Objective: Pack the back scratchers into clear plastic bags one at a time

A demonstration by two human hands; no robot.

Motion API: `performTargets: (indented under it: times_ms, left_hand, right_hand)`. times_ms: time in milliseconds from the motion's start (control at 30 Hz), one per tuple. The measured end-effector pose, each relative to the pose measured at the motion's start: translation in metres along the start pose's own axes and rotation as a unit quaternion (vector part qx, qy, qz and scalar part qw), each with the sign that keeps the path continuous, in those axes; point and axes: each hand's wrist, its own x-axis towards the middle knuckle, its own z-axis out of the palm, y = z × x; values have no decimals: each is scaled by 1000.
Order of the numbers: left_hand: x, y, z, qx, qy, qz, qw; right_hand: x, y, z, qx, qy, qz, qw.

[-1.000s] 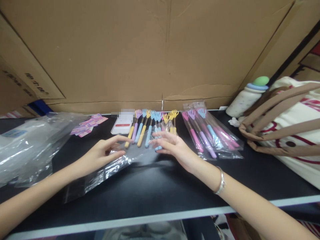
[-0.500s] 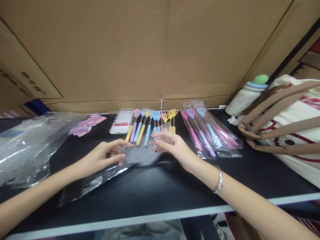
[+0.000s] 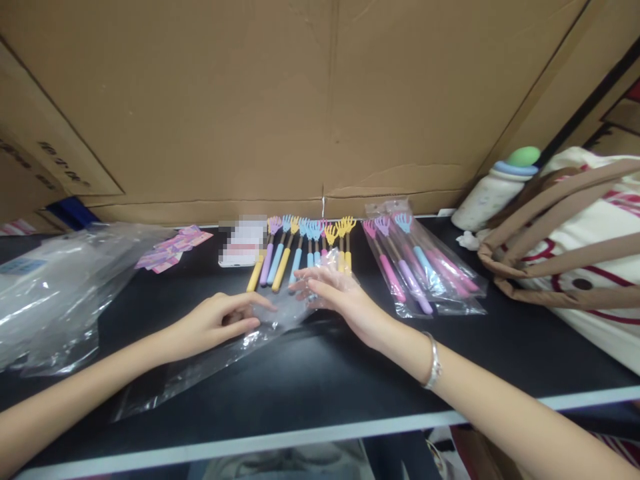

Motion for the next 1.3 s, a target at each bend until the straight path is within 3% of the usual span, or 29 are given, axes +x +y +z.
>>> performTargets:
  times_ms: [400, 633, 1300]
  left_hand:
    - [1, 0, -1, 0, -26, -30, 999]
    - [1, -1, 3, 4, -28, -27, 999]
    - [2, 4, 1, -30, -28, -34, 999]
  right_hand:
    - [0, -3, 4, 36, -12, 2, 999]
    - [3, 4, 5, 6, 0, -5, 1000]
    - [2, 1, 5, -19, 100, -64, 993]
